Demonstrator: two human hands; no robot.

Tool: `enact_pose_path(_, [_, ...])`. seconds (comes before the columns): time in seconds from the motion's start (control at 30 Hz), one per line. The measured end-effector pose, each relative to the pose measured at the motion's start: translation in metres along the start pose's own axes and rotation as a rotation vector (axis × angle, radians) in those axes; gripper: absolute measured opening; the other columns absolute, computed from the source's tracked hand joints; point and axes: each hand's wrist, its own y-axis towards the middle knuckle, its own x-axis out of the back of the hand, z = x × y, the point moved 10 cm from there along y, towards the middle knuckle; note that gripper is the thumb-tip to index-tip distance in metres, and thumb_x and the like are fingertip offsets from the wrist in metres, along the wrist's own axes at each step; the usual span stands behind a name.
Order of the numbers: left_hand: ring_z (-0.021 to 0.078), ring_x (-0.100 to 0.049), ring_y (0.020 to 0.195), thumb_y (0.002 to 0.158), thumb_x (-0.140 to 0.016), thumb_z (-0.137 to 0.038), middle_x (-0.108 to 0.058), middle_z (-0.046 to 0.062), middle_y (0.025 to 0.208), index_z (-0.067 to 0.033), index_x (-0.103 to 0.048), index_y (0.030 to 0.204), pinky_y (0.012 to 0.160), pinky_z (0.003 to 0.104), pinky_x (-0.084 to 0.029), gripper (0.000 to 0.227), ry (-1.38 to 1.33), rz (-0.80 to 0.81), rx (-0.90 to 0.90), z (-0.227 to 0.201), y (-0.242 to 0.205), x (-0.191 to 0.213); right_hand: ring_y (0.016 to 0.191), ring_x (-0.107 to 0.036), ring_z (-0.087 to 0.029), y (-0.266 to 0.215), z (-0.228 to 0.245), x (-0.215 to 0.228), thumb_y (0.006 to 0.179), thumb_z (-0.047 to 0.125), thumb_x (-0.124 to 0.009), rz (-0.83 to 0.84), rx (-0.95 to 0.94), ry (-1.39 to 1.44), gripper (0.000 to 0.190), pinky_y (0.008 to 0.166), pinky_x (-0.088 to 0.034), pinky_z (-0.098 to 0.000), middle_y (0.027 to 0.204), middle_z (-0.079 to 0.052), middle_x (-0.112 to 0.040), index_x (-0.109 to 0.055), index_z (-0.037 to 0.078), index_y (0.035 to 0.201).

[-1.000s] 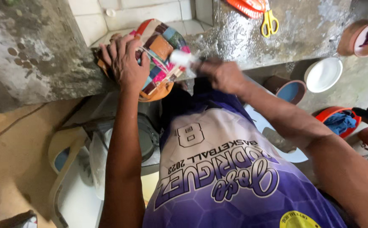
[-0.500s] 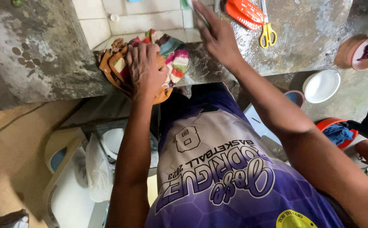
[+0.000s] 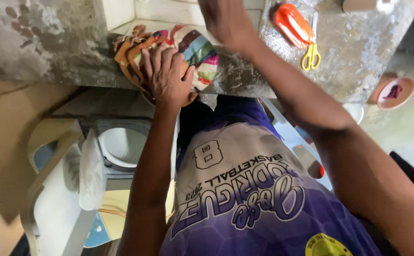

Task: The person scrubs a small patterned bag with a brush on a concrete surface. They repeatedly rub the brush over the bag's exterior and interior, occasionally repositioning the bag to access different areas.

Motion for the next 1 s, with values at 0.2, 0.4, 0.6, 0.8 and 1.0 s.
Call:
enact_pose_path(0.2, [0.0331, -0.045, 0.140, 0.088, -0.083, -0.031, -0.060, 0.010, 0.133, -0.0068, -0.066, 0.118, 0.126, 0.061, -0.014, 0.042, -0.070, 0.017, -0.028, -0.003, 0.013, -0.001, 0.055, -0.062, -0.024, -0.114, -0.036, -0.044, 0.095, 0.009, -0.060, 0.447, -0.302, -0.413, 0.077, 0.048, -0.054, -0.0411, 0.089, -0.016, -0.071, -0.034, 0.026, 0.166])
enact_pose_path(0.4, [0.0323, -0.043, 0.145, 0.094, -0.077, -0.026, -0.058, 0.011, 0.141, -0.0063, -0.064, 0.131, 0.128, 0.057, -0.016, 0.044, -0.128, 0.061, -0.137, 0.000, 0.017, 0.016, 0.086, -0.075, -0.028, -0.151, 0.022, -0.027, 0.080, 0.010, -0.068, 0.148, 0.268, -0.181, 0.083, 0.065, -0.062, -0.0354, 0.115, -0.010, -0.069, -0.044, 0.038, 0.155])
enact_pose_path(0.6, [0.0320, -0.042, 0.145, 0.095, -0.073, -0.024, -0.056, 0.010, 0.140, -0.0069, -0.061, 0.133, 0.128, 0.057, -0.015, 0.043, -0.100, 0.095, -0.062, 0.015, 0.007, 0.008, 0.085, -0.074, -0.030, -0.156, 0.007, -0.031, 0.090, 0.003, -0.063, 0.051, -0.023, 0.007, 0.081, 0.072, -0.063, -0.0393, 0.130, -0.010, -0.068, -0.043, 0.037, 0.160])
enact_pose_path(0.8, [0.0308, -0.039, 0.149, 0.098, -0.069, -0.014, -0.054, 0.008, 0.146, -0.0090, -0.058, 0.142, 0.129, 0.054, -0.014, 0.045, -0.053, 0.105, -0.139, 0.005, 0.000, -0.002, 0.063, -0.069, -0.030, -0.183, -0.007, -0.049, 0.099, 0.016, -0.064, 0.238, -0.268, -0.279, 0.069, 0.054, -0.056, -0.0418, 0.094, -0.013, -0.071, -0.045, 0.036, 0.162])
enact_pose_path(1.0, [0.0306, -0.038, 0.147, 0.095, -0.068, -0.012, -0.052, 0.008, 0.146, -0.0085, -0.058, 0.141, 0.127, 0.055, -0.014, 0.047, -0.054, 0.118, -0.126, 0.008, 0.014, -0.005, 0.059, -0.070, -0.031, -0.184, 0.010, -0.070, 0.082, 0.006, -0.063, 0.349, -0.058, -0.262, 0.080, 0.047, -0.057, -0.0411, 0.140, -0.020, -0.060, -0.049, 0.036, 0.155])
